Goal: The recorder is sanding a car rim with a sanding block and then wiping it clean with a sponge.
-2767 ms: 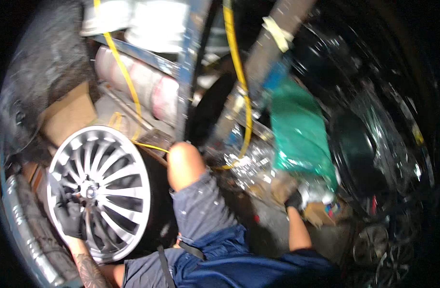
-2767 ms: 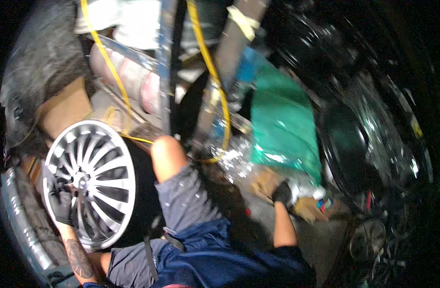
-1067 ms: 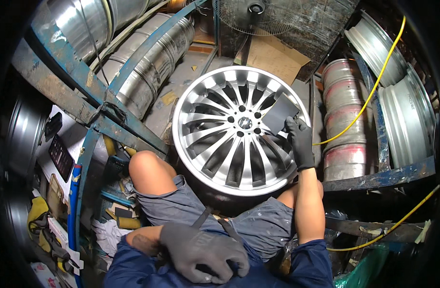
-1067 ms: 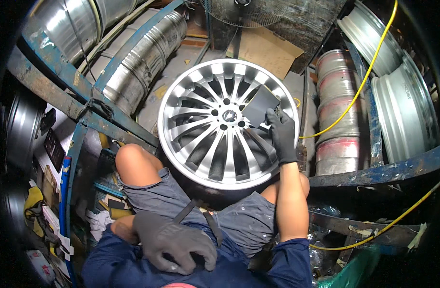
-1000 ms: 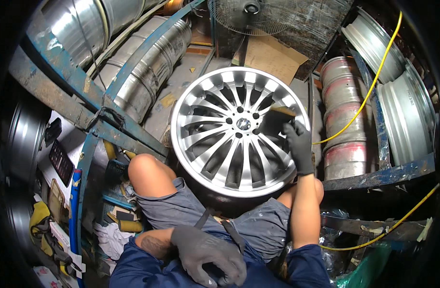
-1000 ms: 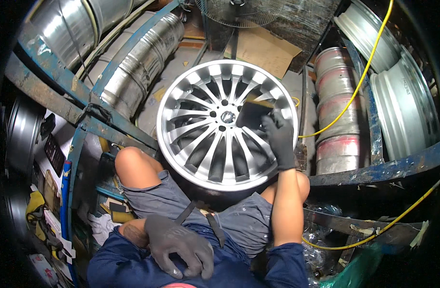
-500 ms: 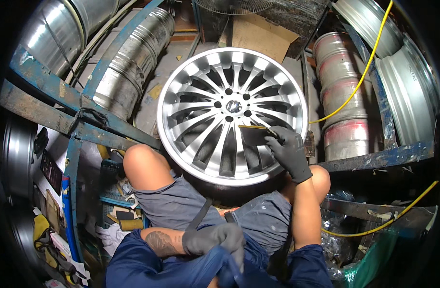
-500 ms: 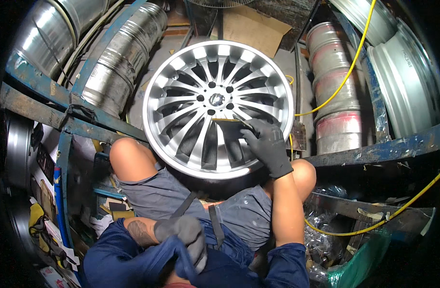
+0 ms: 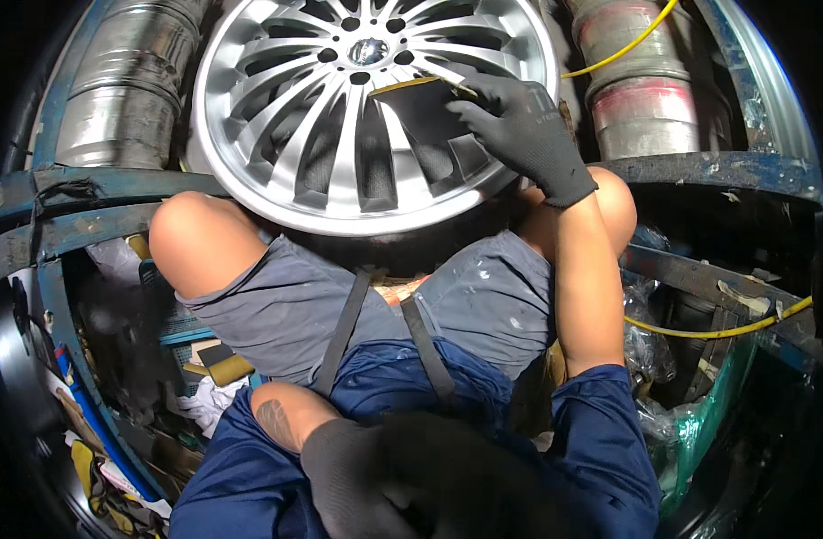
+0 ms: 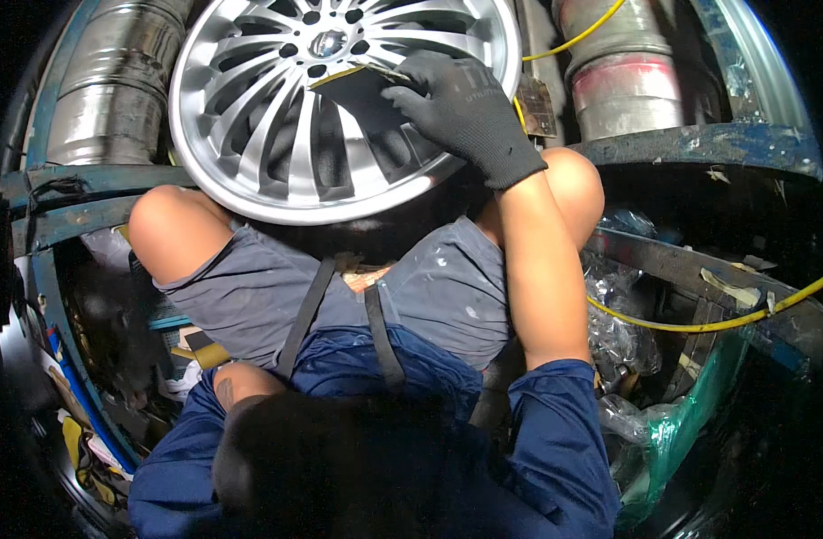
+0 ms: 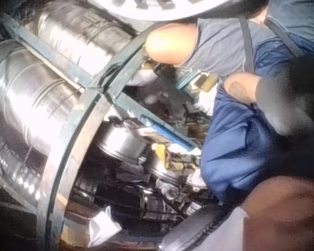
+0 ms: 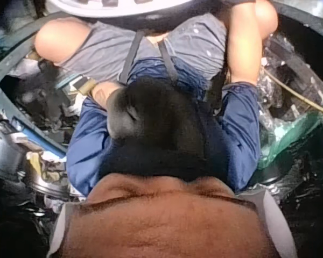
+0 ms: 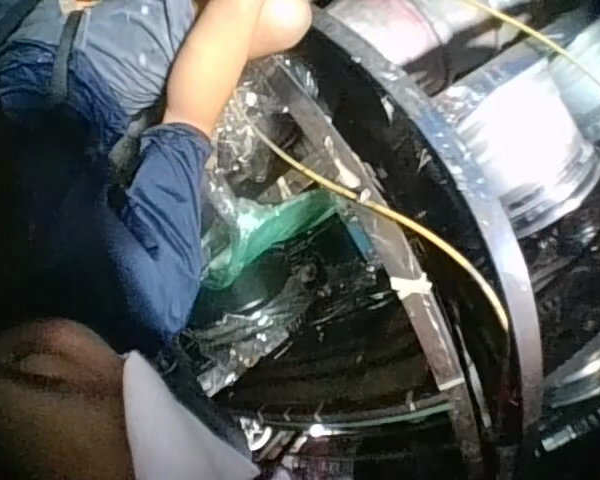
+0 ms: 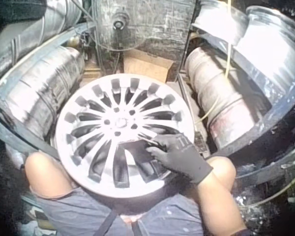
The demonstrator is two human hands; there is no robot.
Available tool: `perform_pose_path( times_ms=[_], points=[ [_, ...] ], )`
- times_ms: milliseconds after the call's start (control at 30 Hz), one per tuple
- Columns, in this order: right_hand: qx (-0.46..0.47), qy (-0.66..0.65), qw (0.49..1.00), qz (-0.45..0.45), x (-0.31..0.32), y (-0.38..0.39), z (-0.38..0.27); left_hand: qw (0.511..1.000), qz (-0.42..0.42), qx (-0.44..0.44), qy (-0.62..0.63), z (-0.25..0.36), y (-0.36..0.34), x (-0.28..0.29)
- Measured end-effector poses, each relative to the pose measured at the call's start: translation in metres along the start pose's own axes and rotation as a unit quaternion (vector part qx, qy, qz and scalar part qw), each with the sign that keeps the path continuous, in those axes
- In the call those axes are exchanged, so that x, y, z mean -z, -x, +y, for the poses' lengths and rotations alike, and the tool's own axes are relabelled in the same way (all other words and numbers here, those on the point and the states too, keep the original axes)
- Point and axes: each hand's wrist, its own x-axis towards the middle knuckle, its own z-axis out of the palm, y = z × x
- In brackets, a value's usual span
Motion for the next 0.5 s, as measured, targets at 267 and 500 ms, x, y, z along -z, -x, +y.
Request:
perform_pose_path(
  times_ms=[267, 500],
  points=[
    [-0.035, 0.034, 0.999, 0.001, 0.002, 0.019, 0.014, 0.991, 0.054, -0.027, -0.123, -0.009, -0.015, 0.006],
    [0.029, 0.018, 0.999, -0.009, -0.005, 0.007, 0.005, 0.962, 0.029, -0.051, -0.266, 0.026, -0.049, 0.041]
  ],
)
